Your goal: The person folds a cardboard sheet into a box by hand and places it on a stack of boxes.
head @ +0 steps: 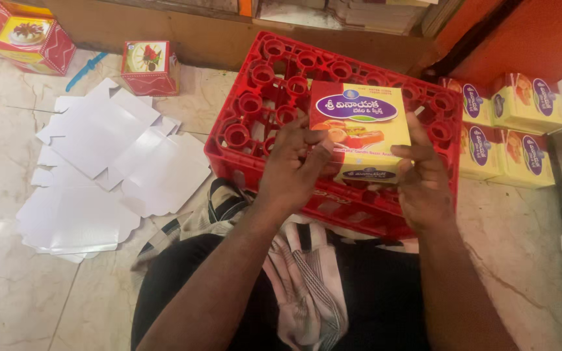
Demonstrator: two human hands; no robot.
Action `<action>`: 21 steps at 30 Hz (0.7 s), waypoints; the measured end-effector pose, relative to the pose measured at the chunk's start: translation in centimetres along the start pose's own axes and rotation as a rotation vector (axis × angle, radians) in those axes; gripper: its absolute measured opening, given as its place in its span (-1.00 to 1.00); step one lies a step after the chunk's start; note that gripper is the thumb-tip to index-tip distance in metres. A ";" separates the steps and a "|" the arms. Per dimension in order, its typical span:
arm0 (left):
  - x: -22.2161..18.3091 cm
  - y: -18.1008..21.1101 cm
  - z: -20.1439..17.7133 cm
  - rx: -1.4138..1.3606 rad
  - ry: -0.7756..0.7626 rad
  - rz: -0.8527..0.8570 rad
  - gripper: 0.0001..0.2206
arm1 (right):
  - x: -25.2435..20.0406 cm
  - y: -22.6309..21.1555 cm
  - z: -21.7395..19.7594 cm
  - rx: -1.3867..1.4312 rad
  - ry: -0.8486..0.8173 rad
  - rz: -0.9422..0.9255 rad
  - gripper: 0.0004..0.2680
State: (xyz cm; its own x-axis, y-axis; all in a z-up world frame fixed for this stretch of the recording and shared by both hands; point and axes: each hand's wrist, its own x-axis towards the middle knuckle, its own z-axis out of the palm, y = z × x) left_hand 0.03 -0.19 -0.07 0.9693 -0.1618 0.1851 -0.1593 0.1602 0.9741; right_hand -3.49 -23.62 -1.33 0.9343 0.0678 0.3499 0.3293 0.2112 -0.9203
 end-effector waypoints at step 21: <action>-0.4 -1.1 -0.4 0.399 0.003 0.133 -0.65 | -0.2 1.8 -0.8 -0.122 0.119 -0.014 -0.71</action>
State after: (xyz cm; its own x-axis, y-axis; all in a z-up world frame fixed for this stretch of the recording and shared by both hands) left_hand -0.12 0.11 -1.30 0.9359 -0.1624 0.3127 -0.3425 -0.2100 0.9158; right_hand -3.01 -23.99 -3.19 0.9366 -0.0517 0.3465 0.3500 0.0913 -0.9323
